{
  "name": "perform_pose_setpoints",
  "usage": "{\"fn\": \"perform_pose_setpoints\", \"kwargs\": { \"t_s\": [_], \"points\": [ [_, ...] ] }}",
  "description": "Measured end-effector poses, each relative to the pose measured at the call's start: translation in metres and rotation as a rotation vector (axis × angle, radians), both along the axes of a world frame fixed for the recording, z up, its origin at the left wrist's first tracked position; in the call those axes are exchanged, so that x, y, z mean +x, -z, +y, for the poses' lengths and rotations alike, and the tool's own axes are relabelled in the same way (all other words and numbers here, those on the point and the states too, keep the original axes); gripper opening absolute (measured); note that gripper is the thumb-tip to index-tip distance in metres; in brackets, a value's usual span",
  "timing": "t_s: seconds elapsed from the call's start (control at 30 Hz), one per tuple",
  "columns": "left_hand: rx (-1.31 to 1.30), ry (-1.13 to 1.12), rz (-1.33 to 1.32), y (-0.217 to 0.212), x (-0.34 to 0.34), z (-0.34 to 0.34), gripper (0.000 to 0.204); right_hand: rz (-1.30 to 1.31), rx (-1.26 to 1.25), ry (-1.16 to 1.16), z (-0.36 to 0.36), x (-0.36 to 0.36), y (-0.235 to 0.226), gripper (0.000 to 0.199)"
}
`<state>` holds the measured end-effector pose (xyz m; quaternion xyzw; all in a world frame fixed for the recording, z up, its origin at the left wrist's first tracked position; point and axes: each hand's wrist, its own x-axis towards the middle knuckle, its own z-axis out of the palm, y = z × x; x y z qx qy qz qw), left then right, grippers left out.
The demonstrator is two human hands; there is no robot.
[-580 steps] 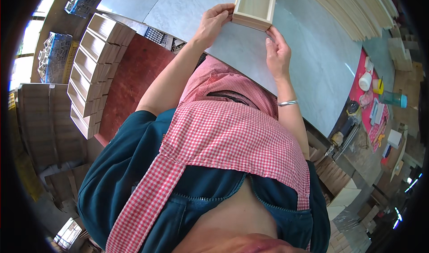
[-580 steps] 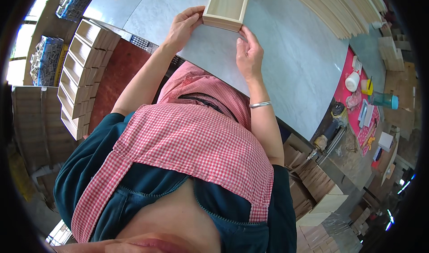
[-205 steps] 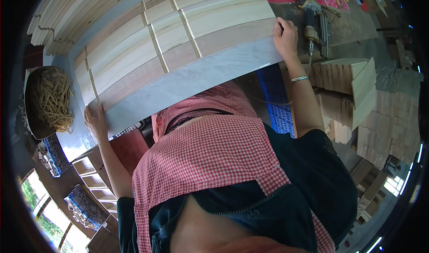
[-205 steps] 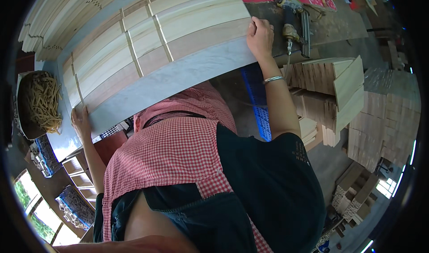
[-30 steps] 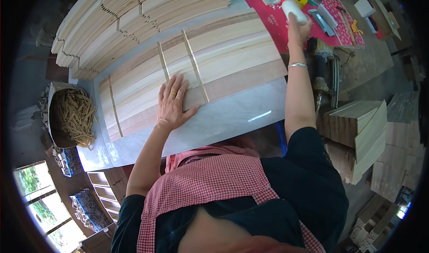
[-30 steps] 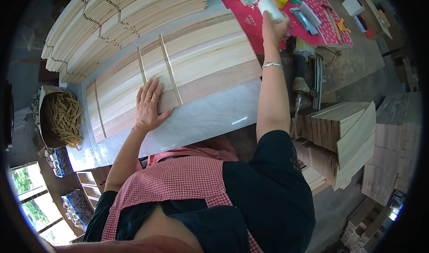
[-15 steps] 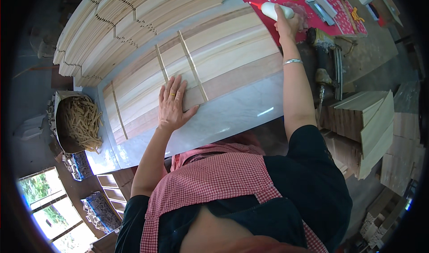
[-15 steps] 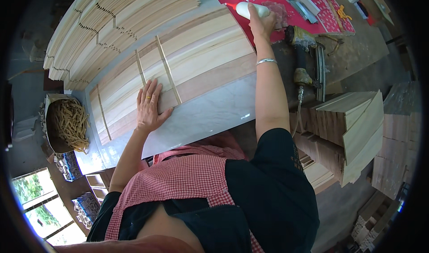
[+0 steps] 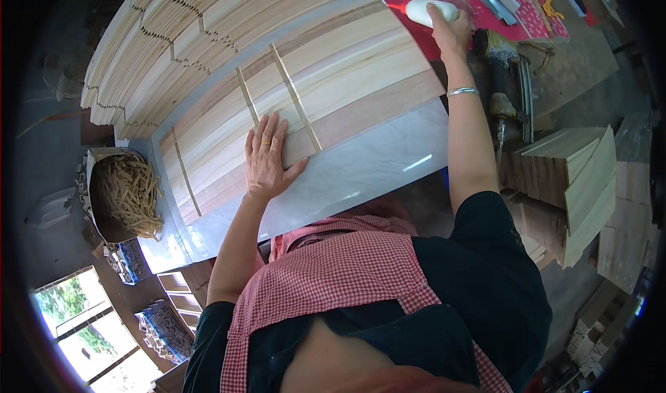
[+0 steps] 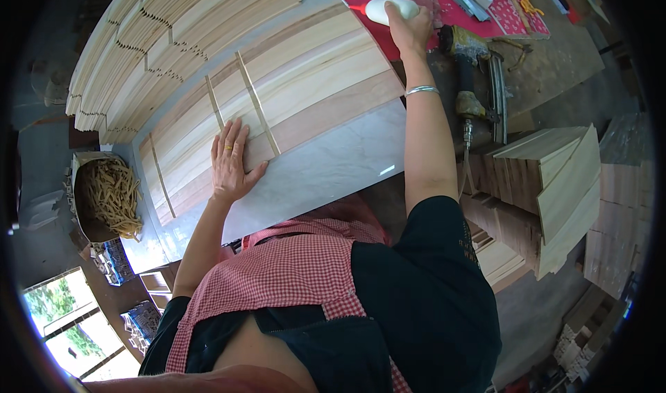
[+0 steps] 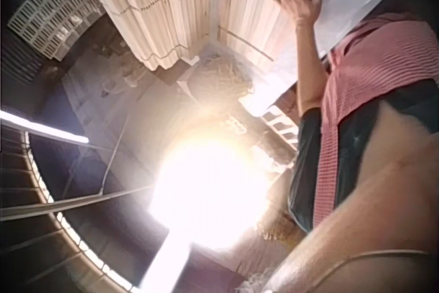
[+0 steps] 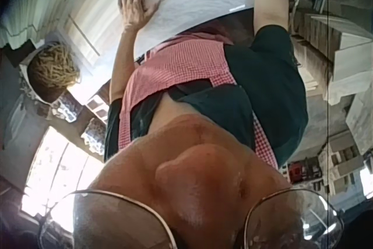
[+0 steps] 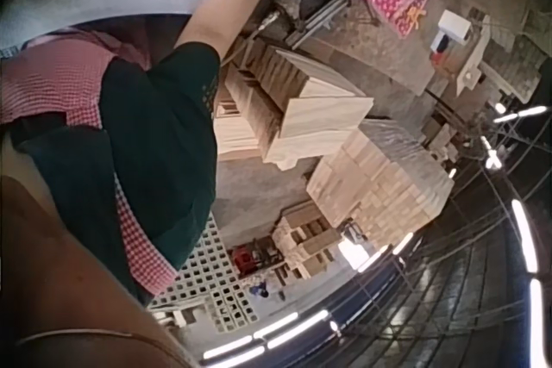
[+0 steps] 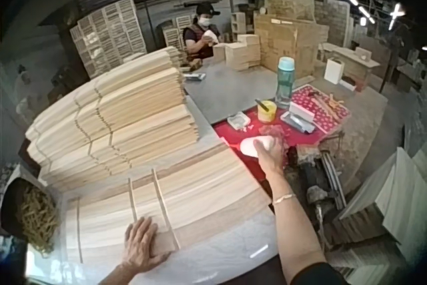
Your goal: Assemble wooden boxes using a nail gun and glue on a production floor.
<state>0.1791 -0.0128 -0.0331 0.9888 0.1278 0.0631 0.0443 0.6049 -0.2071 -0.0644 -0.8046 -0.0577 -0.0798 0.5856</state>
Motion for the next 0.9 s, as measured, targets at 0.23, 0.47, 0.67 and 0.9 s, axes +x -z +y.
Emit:
{"fn": "perform_pose_setpoints", "kwargs": {
  "t_s": [0.23,0.47,0.67,0.9],
  "points": [
    [0.024,0.004,-0.008,0.002,-0.001,0.000,0.085,0.032,-0.052,0.011,-0.029,-0.019,-0.010,0.063],
    [0.033,0.007,-0.011,0.002,0.000,0.000,0.084,0.023,-0.060,0.038,-0.058,-0.044,-0.019,0.062],
    [0.052,0.008,-0.017,0.003,-0.001,0.000,0.083,0.088,-0.027,0.033,-0.084,-0.071,-0.033,0.061],
    [0.086,0.011,-0.019,0.006,-0.002,0.000,0.082,0.085,-0.069,0.065,-0.117,-0.100,-0.038,0.056]
  ]
}}
